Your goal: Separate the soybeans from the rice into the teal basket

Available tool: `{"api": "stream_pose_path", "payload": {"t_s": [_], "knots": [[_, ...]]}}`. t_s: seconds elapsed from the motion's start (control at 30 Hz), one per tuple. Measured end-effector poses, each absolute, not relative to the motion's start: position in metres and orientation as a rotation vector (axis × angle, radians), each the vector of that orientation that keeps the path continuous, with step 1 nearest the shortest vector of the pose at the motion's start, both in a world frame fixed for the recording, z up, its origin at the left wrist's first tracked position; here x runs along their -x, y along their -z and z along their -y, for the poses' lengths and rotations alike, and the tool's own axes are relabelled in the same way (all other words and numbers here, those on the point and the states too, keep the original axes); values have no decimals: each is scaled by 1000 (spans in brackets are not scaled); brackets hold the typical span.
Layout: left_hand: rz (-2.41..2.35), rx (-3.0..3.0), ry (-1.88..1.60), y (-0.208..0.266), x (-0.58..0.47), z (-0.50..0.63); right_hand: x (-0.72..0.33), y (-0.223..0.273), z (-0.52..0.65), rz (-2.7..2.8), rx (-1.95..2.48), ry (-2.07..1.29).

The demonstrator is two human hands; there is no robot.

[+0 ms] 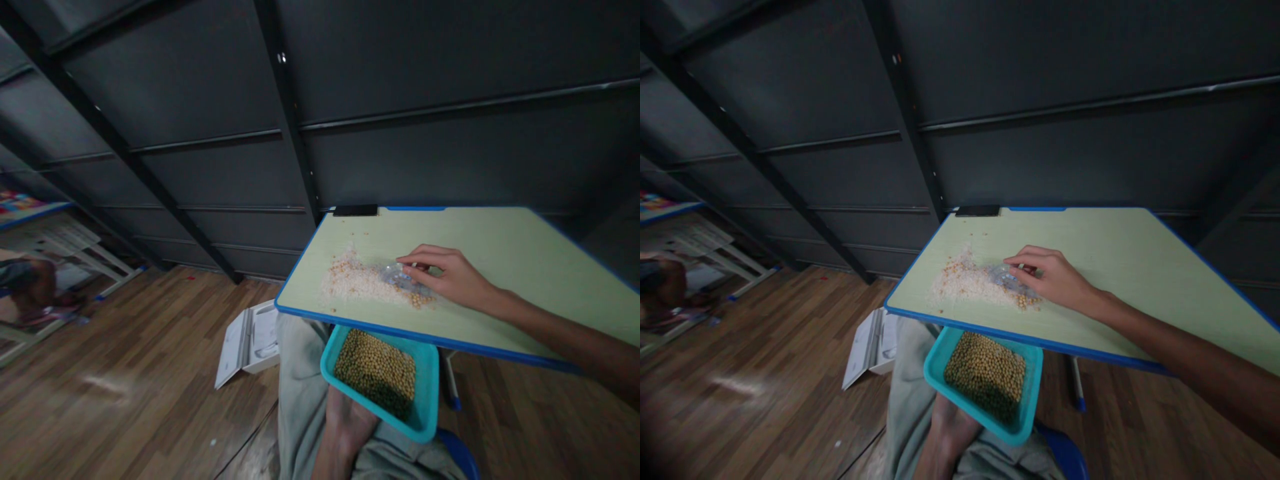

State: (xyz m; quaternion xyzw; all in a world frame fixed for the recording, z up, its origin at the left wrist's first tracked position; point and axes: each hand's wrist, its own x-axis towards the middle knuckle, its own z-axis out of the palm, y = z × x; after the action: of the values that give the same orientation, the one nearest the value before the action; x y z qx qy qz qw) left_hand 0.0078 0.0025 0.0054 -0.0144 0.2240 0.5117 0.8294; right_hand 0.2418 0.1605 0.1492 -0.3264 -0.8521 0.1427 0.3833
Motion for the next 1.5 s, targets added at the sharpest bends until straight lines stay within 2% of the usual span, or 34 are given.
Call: {"api": "stream_pose_path", "payload": {"t_s": [0.67,1.5], "knots": [[-476,35,-1102,-11,-7,-4,-237,-151,-146,2281,714,-286],[-462,9,-1128,-14,-12,-2,-228,-152,-130,2296,591,-409]]}}
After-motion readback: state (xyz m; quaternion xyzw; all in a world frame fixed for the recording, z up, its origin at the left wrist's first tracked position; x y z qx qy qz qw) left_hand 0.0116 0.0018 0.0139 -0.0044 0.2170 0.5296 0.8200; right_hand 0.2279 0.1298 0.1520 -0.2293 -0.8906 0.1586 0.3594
